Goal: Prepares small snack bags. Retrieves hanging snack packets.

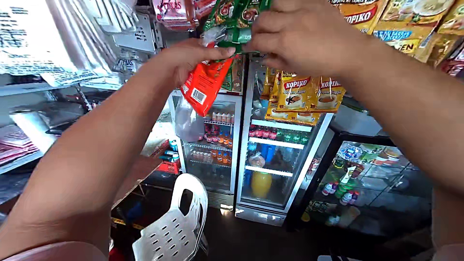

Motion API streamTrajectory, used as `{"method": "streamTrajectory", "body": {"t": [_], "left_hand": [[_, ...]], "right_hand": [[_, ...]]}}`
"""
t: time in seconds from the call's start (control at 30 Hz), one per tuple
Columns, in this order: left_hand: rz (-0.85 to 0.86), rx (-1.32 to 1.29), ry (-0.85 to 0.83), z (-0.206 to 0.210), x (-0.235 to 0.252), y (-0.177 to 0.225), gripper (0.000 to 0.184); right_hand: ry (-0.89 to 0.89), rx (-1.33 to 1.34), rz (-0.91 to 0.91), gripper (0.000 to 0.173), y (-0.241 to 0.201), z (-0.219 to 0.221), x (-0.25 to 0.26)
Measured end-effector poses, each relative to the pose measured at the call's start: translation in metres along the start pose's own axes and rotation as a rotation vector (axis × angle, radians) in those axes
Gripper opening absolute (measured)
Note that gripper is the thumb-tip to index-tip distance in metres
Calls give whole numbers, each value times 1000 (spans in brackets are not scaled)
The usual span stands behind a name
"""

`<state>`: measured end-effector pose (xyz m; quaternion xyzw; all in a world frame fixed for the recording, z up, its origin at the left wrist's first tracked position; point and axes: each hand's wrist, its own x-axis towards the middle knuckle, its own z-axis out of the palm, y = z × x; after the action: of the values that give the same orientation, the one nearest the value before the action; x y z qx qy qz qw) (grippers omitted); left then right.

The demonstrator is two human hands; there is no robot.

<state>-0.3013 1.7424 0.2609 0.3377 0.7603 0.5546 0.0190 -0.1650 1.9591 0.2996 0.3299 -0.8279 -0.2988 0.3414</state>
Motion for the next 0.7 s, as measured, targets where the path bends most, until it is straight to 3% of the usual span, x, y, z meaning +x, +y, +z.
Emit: {"method": "streamTrajectory", "body": {"t": [0.1, 0.3, 0.47, 0.6, 0.7], "left_hand": [[-41, -21, -7, 3, -9, 9, 36], [-75, -32, 23, 13, -16, 9, 32], [-52, -41, 25, 11, -19, 9, 28], [-36, -60, 46, 11, -26, 9, 26], [-68, -58, 58, 12, -27, 7, 29]], "right_hand": [[177, -178, -46, 32, 0, 19, 8], [332, -362, -97, 28, 2, 41, 20], [393, -204, -228, 22, 17, 48, 28], [377, 4, -176, 24, 33, 58, 32], [396, 15, -177, 26, 35, 60, 35]]}}
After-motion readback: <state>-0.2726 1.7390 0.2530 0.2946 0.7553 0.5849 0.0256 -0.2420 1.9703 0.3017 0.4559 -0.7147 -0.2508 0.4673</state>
